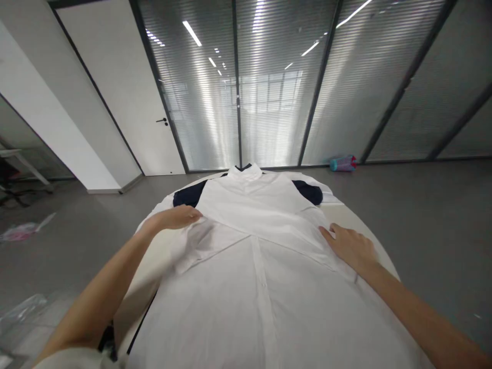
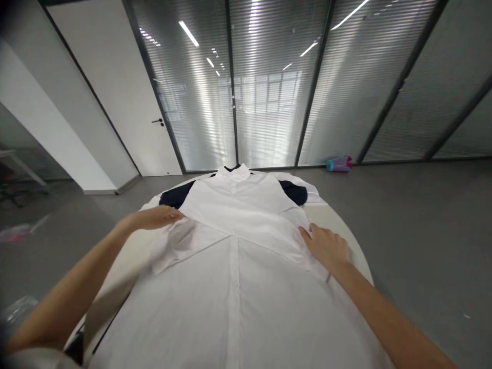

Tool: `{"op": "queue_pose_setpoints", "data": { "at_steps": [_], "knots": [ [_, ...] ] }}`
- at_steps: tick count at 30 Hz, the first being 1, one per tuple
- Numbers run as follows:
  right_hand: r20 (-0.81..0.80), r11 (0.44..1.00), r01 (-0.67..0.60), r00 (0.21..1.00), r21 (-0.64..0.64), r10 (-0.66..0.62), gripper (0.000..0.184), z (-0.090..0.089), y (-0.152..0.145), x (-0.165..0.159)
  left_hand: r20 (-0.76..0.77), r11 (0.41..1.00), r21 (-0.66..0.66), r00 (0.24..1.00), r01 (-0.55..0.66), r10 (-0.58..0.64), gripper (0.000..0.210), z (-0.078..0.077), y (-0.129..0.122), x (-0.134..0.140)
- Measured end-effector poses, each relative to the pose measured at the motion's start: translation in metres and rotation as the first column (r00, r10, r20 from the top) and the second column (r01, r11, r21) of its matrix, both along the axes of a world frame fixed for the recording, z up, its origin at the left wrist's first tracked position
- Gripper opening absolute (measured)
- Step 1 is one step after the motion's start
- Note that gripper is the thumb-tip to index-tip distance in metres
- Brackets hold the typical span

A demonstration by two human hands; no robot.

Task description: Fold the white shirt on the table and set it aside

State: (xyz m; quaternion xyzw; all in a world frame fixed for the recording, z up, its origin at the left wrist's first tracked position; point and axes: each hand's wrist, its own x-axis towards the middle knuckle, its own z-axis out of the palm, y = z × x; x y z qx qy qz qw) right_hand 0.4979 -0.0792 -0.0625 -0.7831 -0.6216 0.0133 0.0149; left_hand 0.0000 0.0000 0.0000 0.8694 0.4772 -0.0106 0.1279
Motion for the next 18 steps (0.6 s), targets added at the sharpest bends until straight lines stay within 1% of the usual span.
{"op": "queue_pose_setpoints", "data": {
  "at_steps": [1,2,3,4,5,6,8,10,11,13,14,16,18],
  "knots": [
    [-0.001,1.0,-0.002,1.0,0.0,0.002,0.059,0.0,0.0,0.0,0.041,0.997,0.056,0.998,-0.055,0.053,0.037,0.009,0.002,0.0],
    [0.001,1.0,-0.004,1.0,0.0,0.004,0.058,0.0,-0.001,0.0,0.088,0.984,0.138,0.991,-0.114,0.102,0.039,0.014,0.009,0.004],
    [0.006,1.0,-0.005,1.0,0.0,0.005,0.058,0.0,-0.001,0.0,0.13,0.958,0.23,0.981,-0.168,0.141,0.04,0.016,0.02,0.012],
    [0.012,1.0,-0.005,1.0,0.001,0.005,0.058,0.0,-0.002,0.0,0.155,0.929,0.307,0.974,-0.206,0.164,0.041,0.013,0.034,0.023],
    [0.019,1.0,-0.004,1.0,0.001,0.004,0.057,0.0,-0.002,0.0,0.149,0.91,0.354,0.973,-0.216,0.173,0.042,0.007,0.052,0.036],
    [0.025,1.0,-0.005,1.0,0.004,0.005,0.056,0.0,-0.003,-0.001,0.118,0.903,0.368,0.974,-0.224,0.193,0.043,-0.003,0.07,0.048],
    [0.033,1.0,-0.01,0.999,0.012,0.009,0.055,-0.001,-0.003,-0.001,0.056,0.916,0.339,0.977,-0.214,0.207,0.045,-0.028,0.104,0.068],
    [0.038,1.0,-0.017,0.999,0.018,0.016,0.054,-0.002,-0.003,0.0,0.037,0.916,0.331,0.973,-0.228,0.229,0.051,-0.053,0.13,0.079],
    [0.04,1.0,-0.021,0.999,0.018,0.02,0.053,-0.002,-0.003,0.0,0.036,0.911,0.333,0.969,-0.244,0.246,0.055,-0.063,0.138,0.08],
    [0.043,1.0,-0.024,0.999,0.017,0.023,0.053,-0.004,-0.003,0.001,0.032,0.899,0.336,0.957,-0.281,0.287,0.065,-0.081,0.149,0.077],
    [0.044,1.0,-0.023,0.999,0.015,0.023,0.053,-0.005,-0.003,0.001,0.03,0.893,0.338,0.952,-0.296,0.304,0.069,-0.087,0.152,0.075],
    [0.057,1.0,-0.022,0.998,0.018,0.021,0.053,-0.007,-0.005,0.002,0.027,0.885,0.345,0.946,-0.312,0.323,0.074,-0.095,0.154,0.07],
    [0.095,0.998,-0.04,0.995,0.052,0.035,0.052,-0.008,-0.006,0.004,0.024,0.882,0.354,0.946,-0.312,0.324,0.074,-0.097,0.154,0.068]
  ]
}}
